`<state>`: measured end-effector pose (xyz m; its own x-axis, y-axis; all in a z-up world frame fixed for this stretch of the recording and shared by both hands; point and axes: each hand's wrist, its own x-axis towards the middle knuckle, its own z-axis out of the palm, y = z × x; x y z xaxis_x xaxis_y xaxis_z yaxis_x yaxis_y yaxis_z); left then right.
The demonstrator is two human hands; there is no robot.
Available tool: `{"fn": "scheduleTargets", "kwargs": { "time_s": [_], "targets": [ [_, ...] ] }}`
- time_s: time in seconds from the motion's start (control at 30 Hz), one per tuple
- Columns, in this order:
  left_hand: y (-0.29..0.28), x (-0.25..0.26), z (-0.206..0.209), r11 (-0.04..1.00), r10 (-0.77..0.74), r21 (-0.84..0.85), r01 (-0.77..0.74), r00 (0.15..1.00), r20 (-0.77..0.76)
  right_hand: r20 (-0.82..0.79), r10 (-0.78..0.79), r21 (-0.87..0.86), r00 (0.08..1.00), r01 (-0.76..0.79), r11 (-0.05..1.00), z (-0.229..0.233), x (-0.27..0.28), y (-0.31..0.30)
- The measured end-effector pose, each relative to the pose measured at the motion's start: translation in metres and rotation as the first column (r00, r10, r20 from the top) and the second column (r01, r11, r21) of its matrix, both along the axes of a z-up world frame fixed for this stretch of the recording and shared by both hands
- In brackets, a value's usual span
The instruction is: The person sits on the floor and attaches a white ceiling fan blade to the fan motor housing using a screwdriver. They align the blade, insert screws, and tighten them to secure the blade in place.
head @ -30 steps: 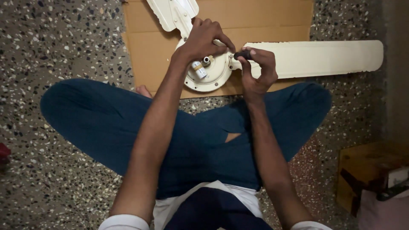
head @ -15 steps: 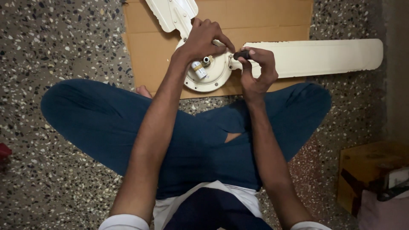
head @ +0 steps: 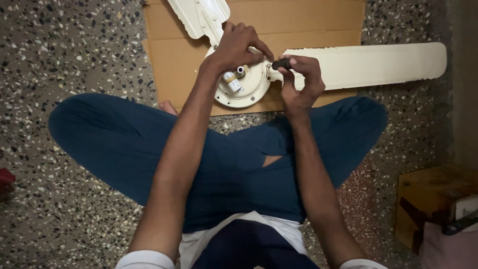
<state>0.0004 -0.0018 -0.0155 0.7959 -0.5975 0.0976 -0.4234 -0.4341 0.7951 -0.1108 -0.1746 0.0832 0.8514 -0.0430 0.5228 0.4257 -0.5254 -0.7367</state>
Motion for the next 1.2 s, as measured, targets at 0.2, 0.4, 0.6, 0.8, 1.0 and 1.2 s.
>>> {"fn": "scheduleTargets", "kwargs": {
  "time_s": [0.2, 0.4, 0.6, 0.8, 1.0, 1.2],
  "targets": [
    [0.0, 0.0, -0.001, 1.0, -0.003, 0.025, 0.003, 1.0, -0.006, 0.004, 0.011, 0.018, 1.0, -0.011, 1.0, -0.001, 0.002, -0.002],
    [-0.001, 0.0, -0.001, 1.0, 0.002, 0.012, -0.002, 1.0, 0.003, 0.022, -0.001, -0.011, 1.0, 0.001, 1.0, -0.003, 0.002, -0.004],
    [-0.004, 0.003, 0.002, 0.998, 0.012, 0.06, -0.012, 1.0, -0.005, -0.035, -0.001, 0.141, 0.999, 0.005, 0.99, -0.016, 0.002, -0.008],
    [-0.009, 0.01, 0.007, 0.998, 0.038, 0.046, -0.033, 0.993, -0.109, -0.032, 0.004, 0.217, 0.999, 0.003, 0.976, -0.027, 0.005, -0.014],
    [-0.003, 0.02, 0.007, 0.995, -0.018, -0.101, -0.011, 0.96, -0.28, -0.059, -0.01, 0.194, 0.998, 0.022, 0.981, -0.027, 0.006, -0.015],
    [-0.004, 0.021, -0.002, 0.993, 0.015, -0.109, -0.045, 0.963, -0.268, -0.043, 0.011, 0.236, 0.999, -0.001, 0.972, -0.025, 0.007, -0.015]
  ]
}}
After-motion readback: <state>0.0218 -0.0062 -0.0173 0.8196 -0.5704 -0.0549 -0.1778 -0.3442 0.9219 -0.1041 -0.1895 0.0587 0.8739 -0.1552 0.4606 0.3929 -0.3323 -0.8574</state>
